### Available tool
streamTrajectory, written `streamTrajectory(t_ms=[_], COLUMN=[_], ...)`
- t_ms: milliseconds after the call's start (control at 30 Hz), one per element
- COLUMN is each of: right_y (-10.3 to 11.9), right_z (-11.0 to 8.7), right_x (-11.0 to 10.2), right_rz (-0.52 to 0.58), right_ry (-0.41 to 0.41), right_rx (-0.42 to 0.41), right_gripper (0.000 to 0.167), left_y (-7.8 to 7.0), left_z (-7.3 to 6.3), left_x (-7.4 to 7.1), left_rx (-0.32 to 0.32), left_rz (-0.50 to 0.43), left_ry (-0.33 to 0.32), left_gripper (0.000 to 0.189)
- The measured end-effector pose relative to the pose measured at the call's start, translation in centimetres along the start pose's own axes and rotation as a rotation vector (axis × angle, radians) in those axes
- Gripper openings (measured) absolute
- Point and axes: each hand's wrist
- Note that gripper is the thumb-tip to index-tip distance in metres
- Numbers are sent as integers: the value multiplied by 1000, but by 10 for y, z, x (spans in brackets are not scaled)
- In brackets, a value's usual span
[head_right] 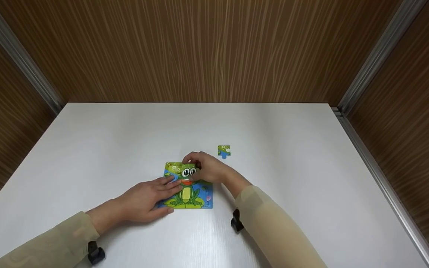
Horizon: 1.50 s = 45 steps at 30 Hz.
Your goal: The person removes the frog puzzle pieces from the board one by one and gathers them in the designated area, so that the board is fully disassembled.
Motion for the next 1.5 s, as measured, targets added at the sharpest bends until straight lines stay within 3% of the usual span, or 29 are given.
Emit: streamTrajectory(t_ms=[833,1200,1500], right_y=[5,3,0], right_z=[-5,-5,-5], right_x=[-5,-2,0], right_rz=[-51,-62,-74], right_ry=[-43,-81,-73], right_rx=[57,50,52], right_gripper=[61,45,43], left_y=[0,-1,0], left_z=[2,0,-1], left_x=[-3,-3,-1], left_rx=[-20,-28,-17], left_rz=[2,-18,-10], left_ry=[26,40,41], left_gripper=[68,68,69])
Point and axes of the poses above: each hand's wrist, its own z-axis towards the middle knuckle, its own x-axis out of the palm, y = z × x, and after that the axes turned 11 degrees about z, right-handed
